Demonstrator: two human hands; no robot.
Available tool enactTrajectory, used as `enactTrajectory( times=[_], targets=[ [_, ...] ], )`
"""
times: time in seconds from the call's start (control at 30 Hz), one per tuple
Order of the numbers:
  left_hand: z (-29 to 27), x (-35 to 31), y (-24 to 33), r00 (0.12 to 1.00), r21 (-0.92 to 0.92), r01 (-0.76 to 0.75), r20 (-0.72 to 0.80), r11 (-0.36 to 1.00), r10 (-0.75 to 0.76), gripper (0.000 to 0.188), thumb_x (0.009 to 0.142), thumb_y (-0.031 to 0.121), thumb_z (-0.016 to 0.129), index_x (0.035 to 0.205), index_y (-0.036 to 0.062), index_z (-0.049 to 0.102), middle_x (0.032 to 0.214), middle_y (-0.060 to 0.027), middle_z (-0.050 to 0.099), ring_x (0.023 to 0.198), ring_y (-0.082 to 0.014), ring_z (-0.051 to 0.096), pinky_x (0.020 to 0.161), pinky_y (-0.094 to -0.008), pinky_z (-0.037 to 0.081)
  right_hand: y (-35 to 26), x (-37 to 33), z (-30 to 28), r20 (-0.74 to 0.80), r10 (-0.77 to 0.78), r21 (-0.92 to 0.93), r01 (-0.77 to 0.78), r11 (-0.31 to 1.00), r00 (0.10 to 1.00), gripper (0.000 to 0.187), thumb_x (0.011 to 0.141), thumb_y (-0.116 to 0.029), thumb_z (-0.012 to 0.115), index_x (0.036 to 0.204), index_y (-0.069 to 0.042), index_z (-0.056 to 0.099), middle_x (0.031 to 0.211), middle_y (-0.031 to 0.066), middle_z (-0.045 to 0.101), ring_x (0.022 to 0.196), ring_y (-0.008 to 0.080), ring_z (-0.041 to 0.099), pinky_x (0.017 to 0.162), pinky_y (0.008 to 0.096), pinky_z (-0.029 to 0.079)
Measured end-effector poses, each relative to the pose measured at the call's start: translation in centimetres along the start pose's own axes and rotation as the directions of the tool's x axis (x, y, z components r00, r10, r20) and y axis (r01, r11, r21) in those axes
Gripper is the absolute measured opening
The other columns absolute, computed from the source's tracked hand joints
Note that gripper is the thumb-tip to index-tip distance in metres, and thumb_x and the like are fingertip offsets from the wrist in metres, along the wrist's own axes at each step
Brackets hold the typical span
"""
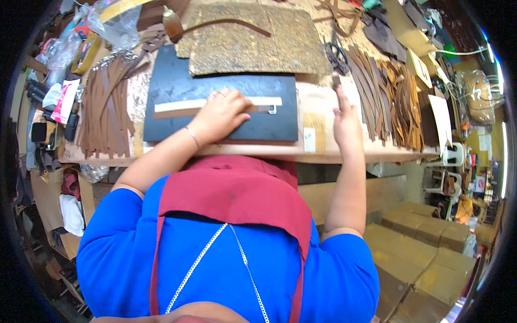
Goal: The person attaches metal buckles to leather strips, folding and pressing the leather ends together by hand and striking them with a hammer.
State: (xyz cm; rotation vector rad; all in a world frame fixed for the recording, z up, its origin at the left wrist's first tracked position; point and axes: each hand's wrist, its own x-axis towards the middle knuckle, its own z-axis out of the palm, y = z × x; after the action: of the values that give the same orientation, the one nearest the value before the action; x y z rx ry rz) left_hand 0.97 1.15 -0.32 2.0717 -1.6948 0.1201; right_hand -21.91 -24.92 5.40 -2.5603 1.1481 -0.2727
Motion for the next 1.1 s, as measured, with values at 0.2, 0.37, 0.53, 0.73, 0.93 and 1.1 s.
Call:
enactTrajectory(
  times=[0.2, 0.37, 0.53, 0.73, 0.93, 1.1],
  targets=[
    [-0.8, 0.4, 0.6, 0.967, -0.159, 0.146, 0.232, 0.976, -0.107, 0.027, 0.091, 0.021, 0.07, 0.117, 0.0163, 0.069, 0.11, -0.0056, 0.064, 0.113, -0.0286, 0.057, 0.101, -0.0486, 0.04, 0.2, 5.4, 1.5, -0.15, -0.104, -0.353, 0.045, 0.935, 0.983, 0.041, 0.094, -0.013, 0.062, 0.134, -0.022, 0.067, 0.12, 0.0203, 0.059, 0.109, 0.0395, 0.062, 0.096, 0.0499, 0.052],
    [-2.2, 0.7, 0.5, 0.951, -0.228, 0.127, 0.303, 0.965, -0.054, 0.023, 0.087, 0.01, 0.072, 0.109, 0.0121, 0.065, 0.108, -0.0087, 0.065, 0.11, -0.0332, 0.06, 0.099, -0.0481, 0.044, -9.5, 11.9, 5.2, -0.086, -0.516, -0.105, 0.508, 0.855, 0.852, 0.037, 0.093, -0.028, 0.07, 0.129, -0.019, 0.07, 0.142, 0.0215, 0.056, 0.131, 0.04, 0.053, 0.111, 0.0495, 0.043],
    [-3.3, 0.1, 0.3, 0.93, -0.349, 0.128, 0.368, 0.928, 0.01, 0.024, 0.085, 0.0, 0.069, 0.108, 0.0067, 0.062, 0.109, -0.0138, 0.065, 0.111, -0.0375, 0.061, 0.096, -0.0452, 0.049, -14.7, 16.8, 10.3, -0.055, -0.549, -0.054, 0.547, 0.835, 0.834, 0.039, 0.093, -0.032, 0.07, 0.131, -0.023, 0.069, 0.153, 0.0135, 0.049, 0.139, 0.0382, 0.046, 0.113, 0.0539, 0.041],
    [-9.7, -2.4, -4.4, 0.854, -0.547, 0.509, 0.417, 0.664, -0.312, 0.044, 0.092, -0.009, 0.054, 0.132, 0.0073, 0.063, 0.13, -0.0142, 0.066, 0.121, -0.0237, 0.063, 0.1, -0.0346, 0.051, -13.9, 18.0, 10.8, -0.078, -0.563, 0.115, 0.569, 0.814, 0.822, 0.026, 0.092, -0.025, 0.07, 0.114, -0.012, 0.077, 0.117, 0.0106, 0.07, 0.109, 0.0322, 0.066, 0.096, 0.0431, 0.053],
    [-18.3, -7.1, -18.5, 0.738, -0.529, 0.536, -0.084, 0.658, -0.669, 0.033, 0.101, 0.003, 0.054, 0.129, 0.0138, 0.067, 0.111, 0.0048, 0.066, 0.081, -0.0027, 0.054, 0.063, -0.0196, 0.046, -11.8, 11.3, 6.9, -0.136, -0.37, 0.419, 0.392, 0.819, 0.919, 0.011, 0.088, -0.006, 0.07, 0.098, -0.001, 0.067, 0.091, 0.0127, 0.068, 0.086, 0.0232, 0.069, 0.079, 0.0353, 0.055],
    [-19.1, -10.6, -29.1, 0.533, -0.45, 0.718, -0.134, 0.53, -0.835, 0.034, 0.101, 0.011, 0.058, 0.133, 0.0154, 0.065, 0.11, 0.0001, 0.069, 0.091, -0.0108, 0.062, 0.077, -0.0279, 0.051, -8.9, 10.0, 7.3, -0.1, -0.292, 0.669, 0.282, 0.688, 0.951, 0.013, 0.091, -0.005, 0.066, 0.103, -0.002, 0.07, 0.097, 0.0059, 0.065, 0.084, 0.0144, 0.063, 0.08, 0.0297, 0.052]
  ],
)
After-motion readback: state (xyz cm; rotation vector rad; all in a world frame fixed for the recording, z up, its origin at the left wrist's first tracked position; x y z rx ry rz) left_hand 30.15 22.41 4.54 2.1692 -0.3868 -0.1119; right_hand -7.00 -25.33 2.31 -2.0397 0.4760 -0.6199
